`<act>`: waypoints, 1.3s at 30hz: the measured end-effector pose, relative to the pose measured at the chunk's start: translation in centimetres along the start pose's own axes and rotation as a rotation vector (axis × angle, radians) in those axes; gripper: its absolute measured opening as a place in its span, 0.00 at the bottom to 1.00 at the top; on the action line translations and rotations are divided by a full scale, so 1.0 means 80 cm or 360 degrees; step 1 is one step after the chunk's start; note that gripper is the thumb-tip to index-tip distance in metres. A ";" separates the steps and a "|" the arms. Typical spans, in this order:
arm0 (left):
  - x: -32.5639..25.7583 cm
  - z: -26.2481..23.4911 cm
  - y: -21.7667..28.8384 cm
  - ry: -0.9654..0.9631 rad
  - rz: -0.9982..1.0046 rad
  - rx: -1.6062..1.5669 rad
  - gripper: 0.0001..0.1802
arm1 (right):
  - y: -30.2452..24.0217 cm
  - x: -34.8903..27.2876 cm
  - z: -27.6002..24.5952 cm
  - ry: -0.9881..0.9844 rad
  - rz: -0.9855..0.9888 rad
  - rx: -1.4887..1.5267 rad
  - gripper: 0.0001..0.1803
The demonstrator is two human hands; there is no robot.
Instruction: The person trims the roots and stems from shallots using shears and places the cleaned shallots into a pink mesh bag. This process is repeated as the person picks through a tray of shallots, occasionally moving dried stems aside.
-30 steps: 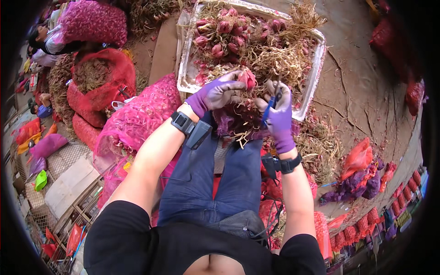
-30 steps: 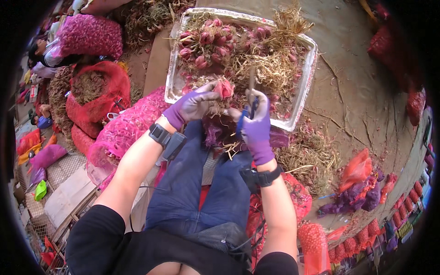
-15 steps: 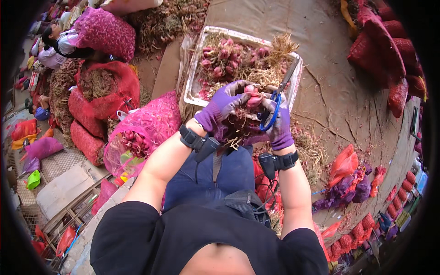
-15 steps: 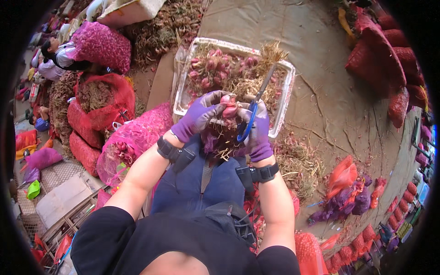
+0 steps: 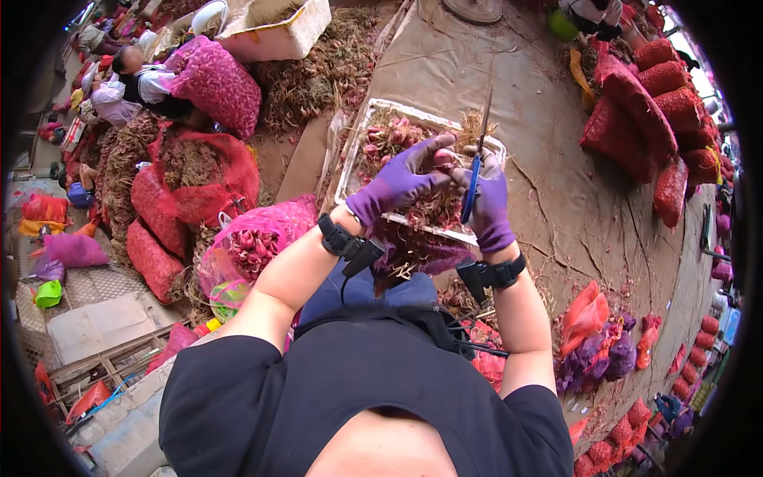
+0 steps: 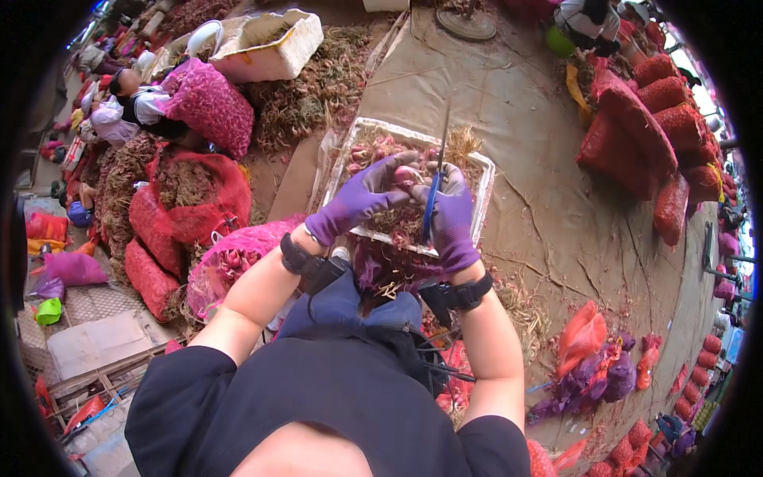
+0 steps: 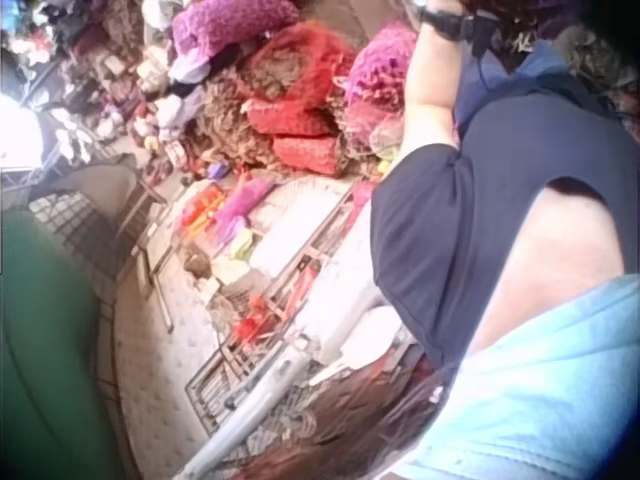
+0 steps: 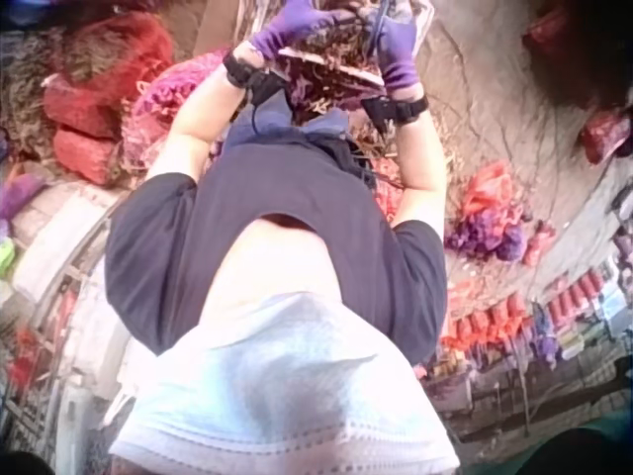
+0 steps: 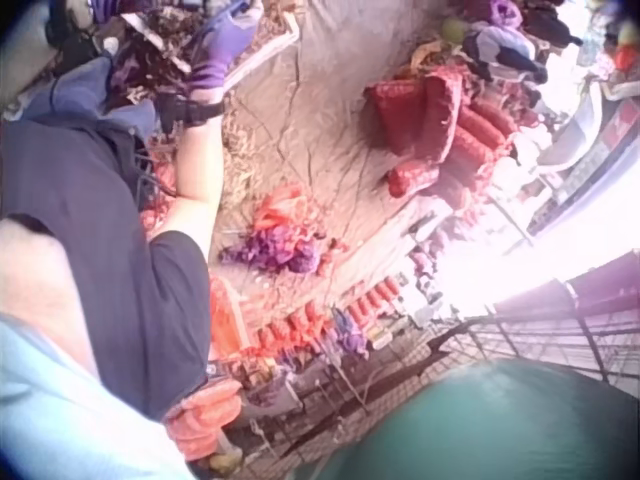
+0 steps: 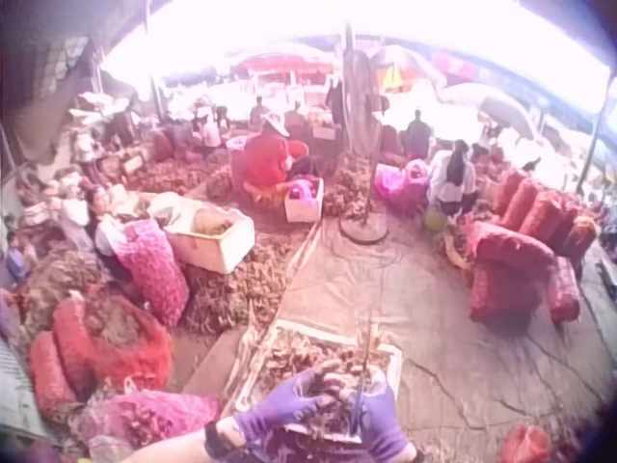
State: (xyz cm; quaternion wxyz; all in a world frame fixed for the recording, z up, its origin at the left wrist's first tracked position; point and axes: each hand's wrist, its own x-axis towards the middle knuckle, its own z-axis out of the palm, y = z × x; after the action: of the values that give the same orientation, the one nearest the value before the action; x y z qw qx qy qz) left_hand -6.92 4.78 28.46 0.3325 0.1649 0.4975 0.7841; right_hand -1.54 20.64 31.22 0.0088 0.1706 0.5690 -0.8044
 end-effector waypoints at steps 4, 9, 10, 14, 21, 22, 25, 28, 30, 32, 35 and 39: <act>-0.023 0.015 0.040 -0.0026 -0.0085 -0.0424 0.31 | -0.018 -0.006 0.007 0.0090 0.0071 0.0440 0.19; -0.017 -0.003 0.040 -0.0132 -0.0154 -0.0990 0.25 | -0.023 0.023 -0.014 0.0514 -0.0239 -0.0055 0.19; -0.020 -0.007 0.043 -0.0090 -0.0260 -0.1129 0.24 | -0.034 0.017 -0.002 0.0287 -0.0364 -0.0104 0.22; -0.017 -0.021 0.041 -0.0297 -0.0386 -0.1058 0.23 | -0.049 0.001 0.036 -0.0368 -0.0415 -0.0295 0.26; -0.026 -0.022 0.029 -0.0319 0.0324 0.0259 0.34 | -0.037 0.014 0.044 -0.0261 -0.0528 -0.0830 0.17; -0.024 -0.012 0.019 -0.0364 0.0317 0.0160 0.36 | -0.010 0.027 0.014 -0.0241 -0.0580 -0.0794 0.17; -0.018 -0.005 0.002 -0.0233 -0.0002 -0.0359 0.25 | -0.011 0.020 0.016 0.0026 -0.0665 -0.1018 0.21; -0.027 0.000 0.033 -0.0001 -0.0269 -0.0331 0.17 | -0.010 0.026 0.018 -0.0054 -0.0411 -0.0601 0.22; -0.021 -0.009 0.017 0.0098 -0.0156 -0.0717 0.16 | -0.011 0.027 0.020 0.0057 -0.0338 -0.0131 0.24; -0.014 0.008 0.017 0.0235 -0.0056 -0.0720 0.15 | -0.018 0.029 0.018 0.0109 -0.0315 -0.0074 0.25; -0.005 0.018 0.028 0.0168 0.0042 -0.0513 0.14 | -0.030 0.022 0.012 0.0159 -0.0429 -0.0172 0.23; -0.012 0.009 0.055 0.0044 0.0462 0.0347 0.21 | -0.034 0.038 -0.003 -0.0022 -0.1169 -0.0933 0.15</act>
State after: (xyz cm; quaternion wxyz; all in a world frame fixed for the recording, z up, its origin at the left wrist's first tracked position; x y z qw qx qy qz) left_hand -7.40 3.35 32.75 0.1891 0.2594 0.5549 0.7675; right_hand -4.87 22.39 32.74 -0.2249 -0.0570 0.7947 -0.5609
